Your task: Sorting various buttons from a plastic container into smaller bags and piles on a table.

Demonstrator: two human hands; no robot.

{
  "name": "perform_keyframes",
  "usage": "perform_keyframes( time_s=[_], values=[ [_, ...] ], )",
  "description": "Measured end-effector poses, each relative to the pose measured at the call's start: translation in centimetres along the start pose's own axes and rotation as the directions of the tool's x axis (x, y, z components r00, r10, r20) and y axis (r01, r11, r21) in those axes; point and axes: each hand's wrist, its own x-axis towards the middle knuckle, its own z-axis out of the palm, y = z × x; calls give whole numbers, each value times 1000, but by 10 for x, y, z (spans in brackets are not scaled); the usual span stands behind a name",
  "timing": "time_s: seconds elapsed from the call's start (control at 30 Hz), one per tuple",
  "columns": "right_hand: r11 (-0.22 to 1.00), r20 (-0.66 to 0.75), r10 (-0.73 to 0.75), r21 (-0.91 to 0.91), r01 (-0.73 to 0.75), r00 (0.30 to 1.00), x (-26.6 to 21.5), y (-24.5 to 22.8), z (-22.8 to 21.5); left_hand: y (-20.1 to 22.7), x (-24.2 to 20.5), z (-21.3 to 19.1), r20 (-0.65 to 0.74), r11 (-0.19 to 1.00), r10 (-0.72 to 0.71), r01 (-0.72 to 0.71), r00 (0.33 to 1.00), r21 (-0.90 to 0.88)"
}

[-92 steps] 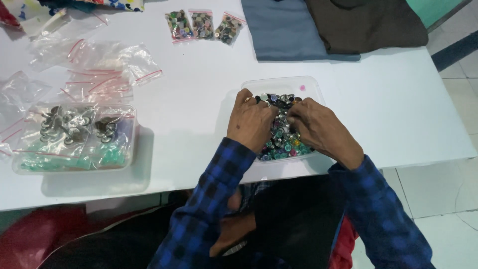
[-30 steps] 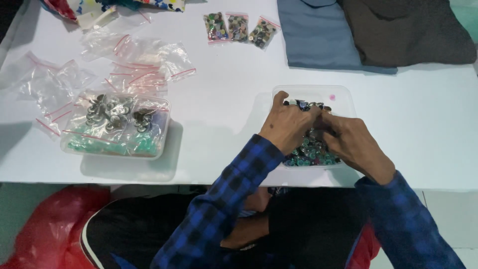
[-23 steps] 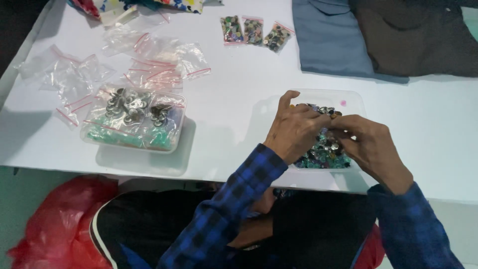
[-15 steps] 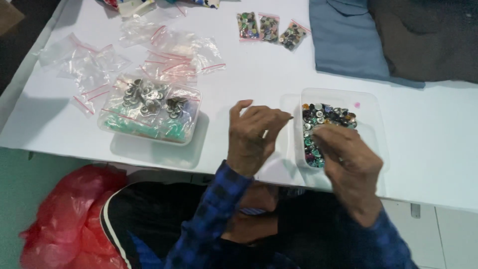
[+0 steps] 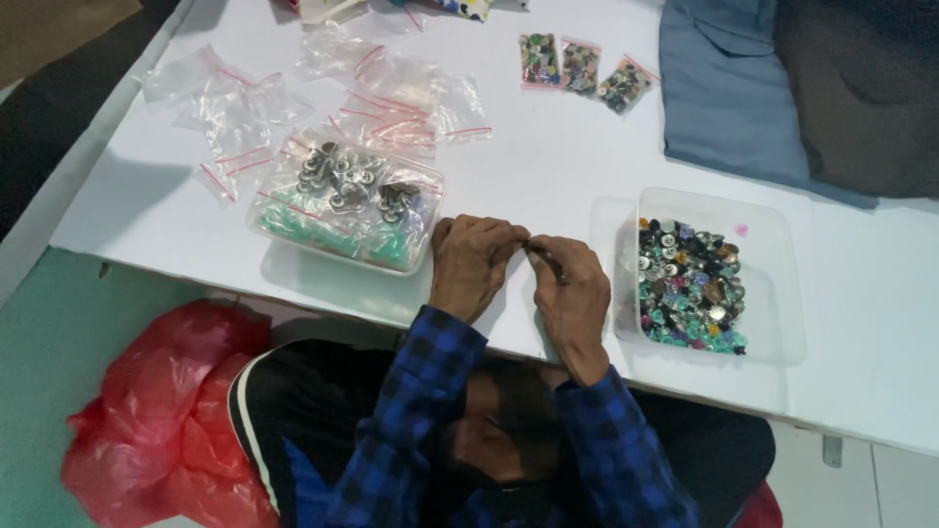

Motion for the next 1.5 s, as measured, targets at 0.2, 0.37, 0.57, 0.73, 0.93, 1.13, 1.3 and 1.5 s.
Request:
perform_keyframes(
  time_s=[0.2, 0.37, 0.57, 0.73, 0.93, 1.13, 1.3, 1.5],
  values=[
    [980, 8, 170, 107, -170, 985, -1, 1, -1, 16, 4, -18, 113, 992, -53, 65, 992, -106],
    [969, 7, 224, 107, -223, 975, 6, -8, -3, 23, 14, -30, 183, 994, -60, 76, 981, -78],
    [974, 22, 205, 94, -206, 979, 5, -4, -2, 23, 8, -23, 119, 996, -75, 81, 990, -46],
    [976, 15, 183, 113, -184, 983, 3, -6, -3, 13, 4, -15, 105, 999, -35, 32, 994, 30],
    [985, -12, 138, 110, -136, 990, -2, 6, -1, 22, 6, -22, 105, 999, -9, 6, 994, 33],
    [991, -66, 99, 96, -92, 993, -3, 11, 2, 18, 7, -24, 120, 999, -20, 25, 993, -39],
    [988, -67, 76, 137, -66, 995, -12, 18, 6, 20, 9, -27, 176, 986, -27, 55, 984, -157],
    [988, -2, -4, 151, 5, 1000, -27, -11, -21, 37, 5, -32, 44, 997, 14, -11, 999, -71]
  ],
)
